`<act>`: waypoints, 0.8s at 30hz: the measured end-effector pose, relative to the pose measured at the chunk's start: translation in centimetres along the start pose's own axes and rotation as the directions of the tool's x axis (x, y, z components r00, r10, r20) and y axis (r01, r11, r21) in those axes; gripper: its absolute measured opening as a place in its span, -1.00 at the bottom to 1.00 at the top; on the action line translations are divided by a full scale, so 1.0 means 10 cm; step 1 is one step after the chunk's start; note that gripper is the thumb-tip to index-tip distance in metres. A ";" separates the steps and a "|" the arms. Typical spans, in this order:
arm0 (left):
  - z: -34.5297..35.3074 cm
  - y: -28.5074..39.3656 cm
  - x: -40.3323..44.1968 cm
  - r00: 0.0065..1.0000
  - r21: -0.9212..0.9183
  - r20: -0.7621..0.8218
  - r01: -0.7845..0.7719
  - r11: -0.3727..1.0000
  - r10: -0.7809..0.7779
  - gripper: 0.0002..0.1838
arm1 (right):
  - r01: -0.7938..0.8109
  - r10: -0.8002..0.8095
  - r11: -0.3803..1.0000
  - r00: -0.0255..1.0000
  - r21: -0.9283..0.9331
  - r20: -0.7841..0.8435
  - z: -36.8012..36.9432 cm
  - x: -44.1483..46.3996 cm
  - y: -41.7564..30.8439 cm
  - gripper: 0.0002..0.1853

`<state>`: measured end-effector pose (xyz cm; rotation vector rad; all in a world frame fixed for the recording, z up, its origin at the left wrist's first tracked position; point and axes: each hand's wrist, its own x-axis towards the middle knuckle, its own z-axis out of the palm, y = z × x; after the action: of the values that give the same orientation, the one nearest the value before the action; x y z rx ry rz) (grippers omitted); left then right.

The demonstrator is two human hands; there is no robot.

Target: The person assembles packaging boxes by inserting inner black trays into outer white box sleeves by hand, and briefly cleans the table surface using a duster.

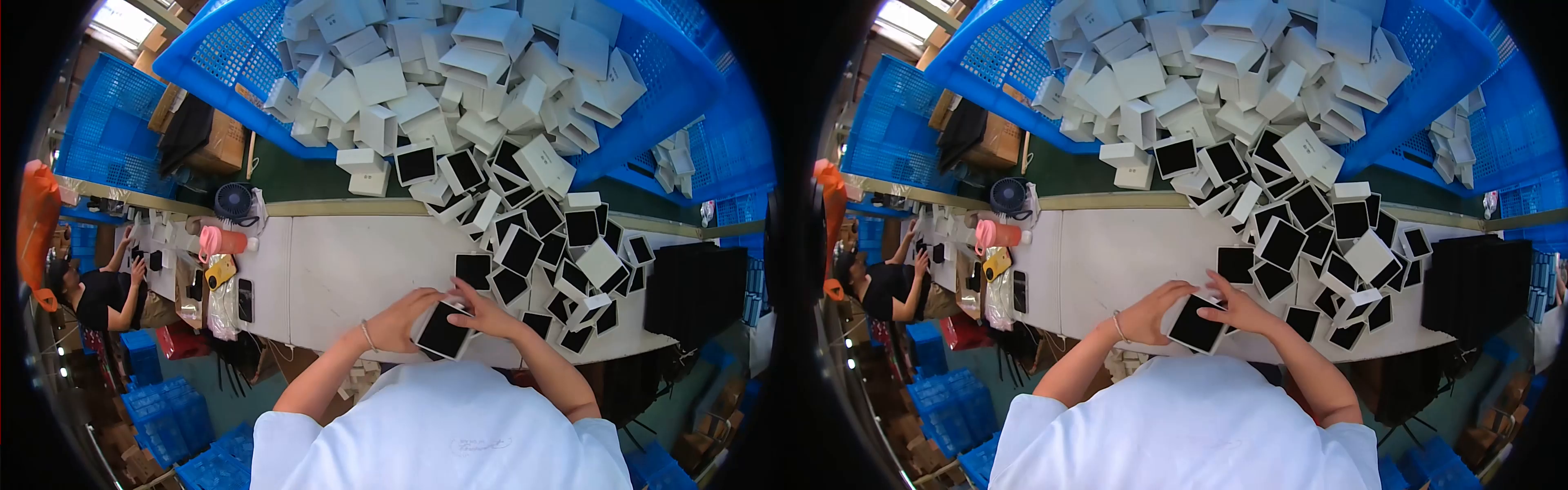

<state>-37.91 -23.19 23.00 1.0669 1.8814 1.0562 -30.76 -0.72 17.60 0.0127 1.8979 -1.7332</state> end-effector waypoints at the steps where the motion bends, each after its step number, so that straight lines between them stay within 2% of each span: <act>1: -0.06 0.06 0.07 0.998 -0.051 0.035 -0.049 0.997 0.051 0.01 | -0.106 0.093 0.988 0.989 0.112 0.117 0.01 0.04 -0.02 -0.14; 2: -0.17 -0.02 0.13 0.993 0.043 0.046 -0.109 0.993 0.107 0.04 | -0.134 0.106 0.981 0.976 0.141 0.192 0.02 0.06 -0.04 -0.25; 3: -0.30 -0.16 0.21 0.984 0.134 0.063 -0.173 0.976 0.166 0.07 | -0.124 0.098 0.983 0.979 0.139 0.179 0.07 0.04 -0.01 -0.25; 4: -0.52 -0.38 0.27 0.985 0.101 -0.071 -0.151 0.983 0.159 0.10 | -0.193 0.174 0.900 0.981 0.390 0.084 0.13 0.01 0.06 -0.22; 5: -0.78 -0.66 0.32 0.968 0.057 -0.204 -0.134 0.989 0.143 0.14 | -0.221 0.271 0.753 0.962 0.620 0.013 0.17 -0.02 0.08 -0.18; 6: -1.08 -0.98 0.45 0.887 0.296 -0.404 -0.106 0.949 0.225 0.18 | -0.243 0.384 0.674 0.922 0.697 -0.051 0.19 -0.09 -0.08 -0.22; 7: -1.35 -1.22 0.55 0.802 0.456 -0.587 0.213 0.864 0.113 0.16 | -0.238 0.386 0.681 0.920 0.693 -0.063 0.22 -0.10 -0.08 -0.22; 9: -1.74 -1.57 0.70 0.690 0.569 -0.720 0.524 0.634 0.075 0.00 | -0.139 0.473 0.618 0.852 0.774 -0.225 0.30 -0.16 0.00 -0.23; 10: -1.86 -1.74 0.74 0.691 0.577 -0.717 0.511 0.637 0.095 0.00 | -0.074 0.513 0.587 0.804 0.806 -0.299 0.33 -0.15 0.01 -0.24; 11: -1.99 -1.80 0.78 0.774 0.662 -0.628 0.481 0.575 0.077 -0.07 | -0.054 0.504 0.593 0.803 0.803 -0.318 0.36 -0.12 -0.01 -0.24; 12: -2.08 -1.86 0.81 0.846 0.740 -0.531 0.437 0.511 0.045 -0.15 | -0.014 0.492 0.647 0.771 0.762 -0.403 0.40 -0.11 -0.02 -0.31; 13: -2.11 -1.93 0.81 0.850 0.743 -0.524 0.425 0.516 0.055 -0.15 | 0.014 0.482 0.697 0.732 0.717 -0.482 0.42 -0.13 -0.02 -0.38; 14: -2.08 -1.85 0.75 0.811 0.609 -0.583 0.474 0.635 -0.046 -0.21 | 0.129 0.370 0.756 0.726 0.642 -0.580 0.42 -0.08 0.13 -0.33; 15: -2.03 -1.76 0.67 0.769 0.455 -0.619 0.516 0.726 -0.159 -0.27 | 0.128 0.375 0.756 0.719 0.642 -0.585 0.44 -0.09 -0.04 -0.33; 16: -1.91 -1.69 0.53 0.699 0.329 -0.708 0.452 0.829 -0.100 -0.31 | 0.233 0.242 0.837 0.653 0.495 -0.717 0.46 -0.07 -0.23 -0.31; 17: -1.75 -1.71 0.42 0.673 -0.159 -0.671 0.280 0.947 -0.311 -0.36 | 0.323 0.095 0.889 0.566 0.326 -0.819 0.46 0.00 -0.38 -0.28; 18: -1.55 -1.74 0.31 0.694 -0.620 -0.531 0.074 0.781 -0.487 -0.41 | 0.343 0.033 0.903 0.543 0.258 -0.839 0.44 0.09 -0.35 -0.27; 19: -1.34 -1.48 0.17 0.753 -0.864 -0.362 -0.050 0.501 -0.549 -0.46 | 0.356 -0.027 0.915 0.521 0.189 -0.853 0.43 0.17 -0.31 -0.26; 20: -1.11 -1.18 0.06 0.821 -0.981 -0.190 -0.139 0.135 -0.538 -0.50 | 0.302 -0.084 0.949 0.525 0.093 -0.847 0.44 0.18 -0.56 -0.26; 21: -0.88 -1.09 -0.03 0.865 -0.986 -0.157 -0.167 0.023 -0.477 -0.53 | 0.288 -0.166 0.957 0.487 -0.022 -0.858 0.44 0.24 -0.57 -0.27; 22: -0.68 -1.03 -0.12 0.901 -0.979 -0.132 -0.183 -0.088 -0.412 -0.54 | 0.387 -0.180 0.922 0.465 0.016 -0.867 0.46 0.27 -0.63 -0.29; 23: -0.50 -1.03 -0.18 0.901 -0.979 -0.128 -0.182 -0.092 -0.415 -0.54 | 0.483 -0.193 0.874 0.444 0.052 -0.875 0.49 0.28 -0.73 -0.30; 24: -0.33 -1.04 -0.22 0.983 -0.959 -0.060 -0.105 -0.262 -0.173 -0.55 | 0.555 -0.229 0.831 0.407 0.040 -0.885 0.53 0.25 -0.87 -0.32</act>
<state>-43.12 -29.56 15.45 -0.2256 0.3806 2.0661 -34.00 -7.95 24.49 0.7620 2.3527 -2.7375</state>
